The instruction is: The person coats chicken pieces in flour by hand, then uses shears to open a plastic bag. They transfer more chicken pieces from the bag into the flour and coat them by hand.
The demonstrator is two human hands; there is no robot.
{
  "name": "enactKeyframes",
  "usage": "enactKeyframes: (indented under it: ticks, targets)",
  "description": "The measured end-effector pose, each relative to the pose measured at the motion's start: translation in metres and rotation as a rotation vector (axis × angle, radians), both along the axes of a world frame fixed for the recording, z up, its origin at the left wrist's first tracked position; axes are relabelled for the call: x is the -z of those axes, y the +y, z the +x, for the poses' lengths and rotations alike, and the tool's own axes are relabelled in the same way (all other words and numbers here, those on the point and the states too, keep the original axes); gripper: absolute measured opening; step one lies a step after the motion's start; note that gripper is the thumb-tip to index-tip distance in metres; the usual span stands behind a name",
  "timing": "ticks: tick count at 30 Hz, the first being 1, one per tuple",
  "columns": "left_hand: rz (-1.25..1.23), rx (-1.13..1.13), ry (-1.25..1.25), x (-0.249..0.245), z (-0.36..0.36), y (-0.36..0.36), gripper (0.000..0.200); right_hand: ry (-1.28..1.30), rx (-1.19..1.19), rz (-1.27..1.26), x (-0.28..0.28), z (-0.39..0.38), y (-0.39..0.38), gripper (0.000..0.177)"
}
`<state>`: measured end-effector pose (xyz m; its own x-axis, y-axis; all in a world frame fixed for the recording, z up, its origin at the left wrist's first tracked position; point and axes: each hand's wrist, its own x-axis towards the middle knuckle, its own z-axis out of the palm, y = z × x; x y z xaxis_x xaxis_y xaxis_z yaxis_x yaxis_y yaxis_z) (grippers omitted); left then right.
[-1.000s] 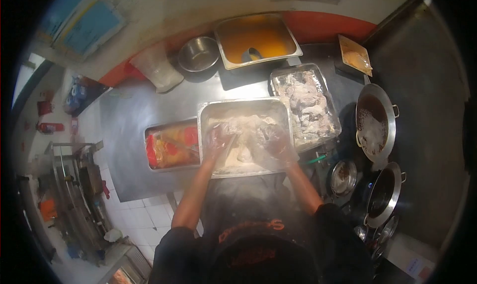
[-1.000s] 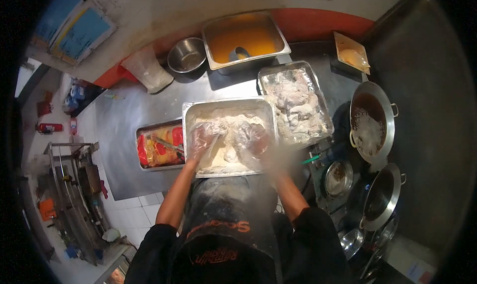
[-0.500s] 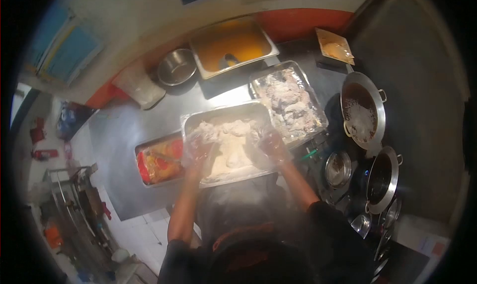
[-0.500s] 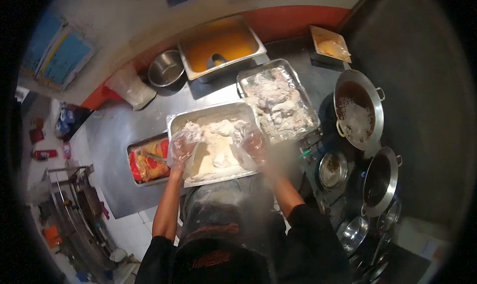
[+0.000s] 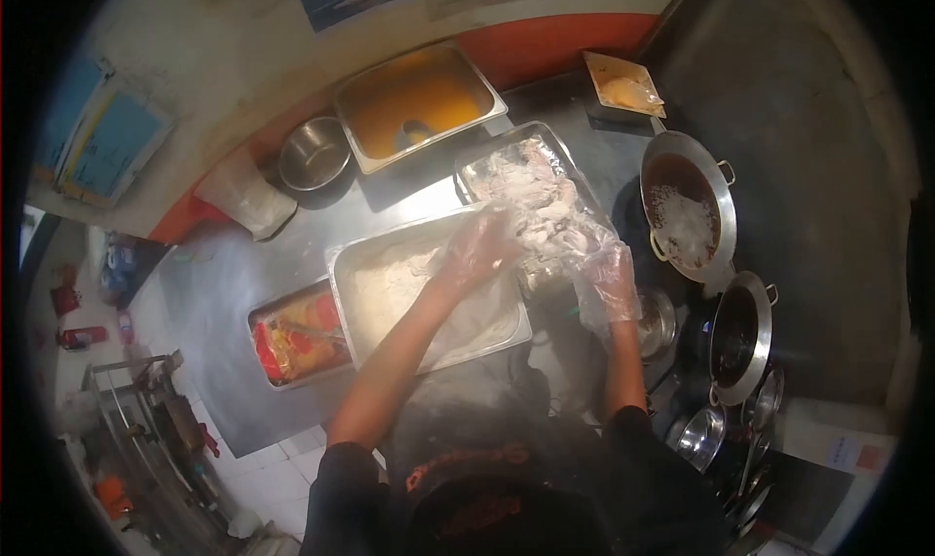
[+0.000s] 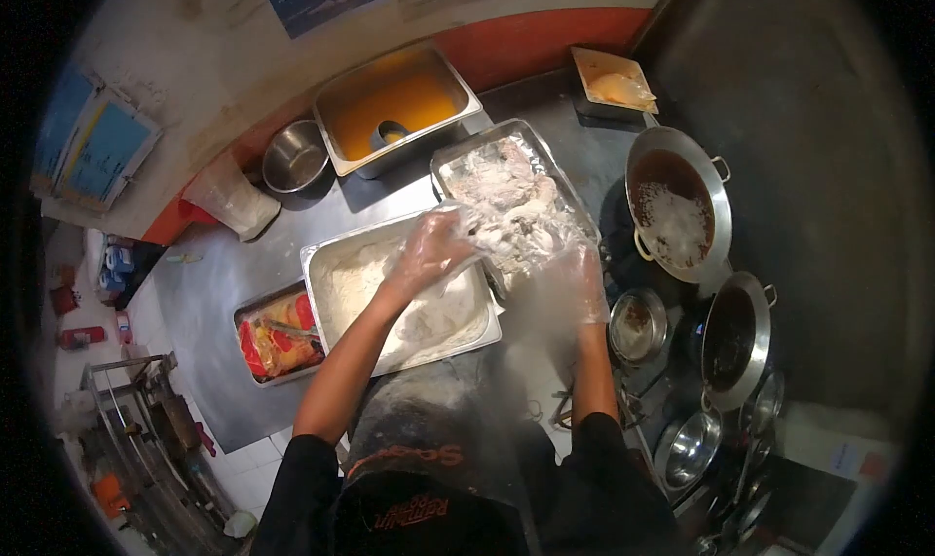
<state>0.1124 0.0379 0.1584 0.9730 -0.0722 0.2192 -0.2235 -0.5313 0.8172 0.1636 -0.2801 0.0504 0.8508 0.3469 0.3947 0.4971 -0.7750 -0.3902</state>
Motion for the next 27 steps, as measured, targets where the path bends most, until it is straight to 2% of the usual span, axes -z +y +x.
enactKeyframes:
  ticks: [2, 5, 7, 9, 11, 12, 13, 14, 15, 16, 17, 19, 21, 22, 23, 24, 25, 26, 27]
  targets:
    - [-0.107, 0.011, 0.077, -0.012, 0.011, -0.003, 0.048, -0.034, 0.006, -0.025, 0.005, 0.004, -0.002, 0.025]
    - [0.103, -0.103, 0.019, 0.017, -0.003, 0.020, 0.045, -0.059, 0.016, -0.034, 0.013, 0.005, -0.002, 0.025]
    - [-0.136, -0.169, 0.071, 0.068, -0.028, 0.050, 0.042, -0.042, 0.014, -0.023, 0.018, 0.000, 0.000, 0.026]
    - [0.017, -0.257, 0.143, 0.078, -0.068, 0.069, 0.038, 0.047, 0.012, 0.015, 0.020, -0.007, 0.005, 0.027]
    - [0.449, -0.302, 0.296, 0.080, -0.109, 0.080, 0.038, 0.136, -0.002, 0.049, 0.018, -0.010, 0.017, 0.029]
    - [0.418, -0.290, 0.448, 0.109, -0.127, 0.088, 0.039, 0.286, -0.033, 0.171, 0.001, -0.021, 0.045, 0.032]
    - [0.454, -0.183, 0.445, 0.149, -0.145, 0.092, 0.038, 0.586, -0.094, 0.352, -0.036, -0.035, 0.096, 0.035]
    - [0.488, -0.076, 0.439, 0.192, -0.161, 0.094, 0.038, 0.835, -0.136, 0.415, -0.065, -0.044, 0.137, 0.038]
    - [0.447, -0.094, 0.478, 0.197, -0.164, 0.091, 0.037, 0.989, -0.185, 0.340, -0.085, -0.049, 0.172, 0.040]
    - [0.406, -0.114, 0.515, 0.201, -0.166, 0.088, 0.036, 0.918, -0.279, 0.234, -0.061, -0.055, 0.192, 0.040]
    - [0.286, -0.259, 0.596, 0.179, -0.159, 0.068, 0.035, 0.608, -0.393, -0.020, -0.017, -0.058, 0.208, 0.040]
    - [0.235, -0.323, 0.559, 0.167, -0.147, 0.040, 0.033, 0.182, -0.394, -0.300, 0.051, -0.056, 0.234, 0.041]
    - [0.369, -0.183, 0.326, 0.175, -0.138, 0.028, 0.033, 0.204, -0.392, -0.431, 0.079, -0.042, 0.249, 0.043]
    - [0.290, -0.188, 0.359, 0.175, -0.141, 0.028, 0.027, 0.220, -0.396, -0.497, 0.094, -0.041, 0.254, 0.044]
    - [0.209, -0.196, 0.391, 0.170, -0.144, 0.028, 0.023, 0.367, -0.435, -0.593, 0.101, -0.040, 0.254, 0.042]
    - [0.339, -0.218, 0.401, 0.166, -0.142, 0.030, 0.019, 0.503, -0.475, -0.688, 0.107, -0.033, 0.254, 0.041]
    - [0.469, -0.237, 0.413, 0.158, -0.139, 0.033, 0.015, 0.499, -0.503, -0.697, 0.105, -0.031, 0.250, 0.037]
    - [0.590, -0.291, 0.372, 0.172, -0.148, 0.042, 0.015, 0.494, -0.530, -0.707, 0.098, -0.029, 0.248, 0.033]
    - [0.710, -0.340, 0.329, 0.195, -0.160, 0.055, 0.015, 0.356, -0.540, -0.629, 0.089, -0.035, 0.232, 0.027]
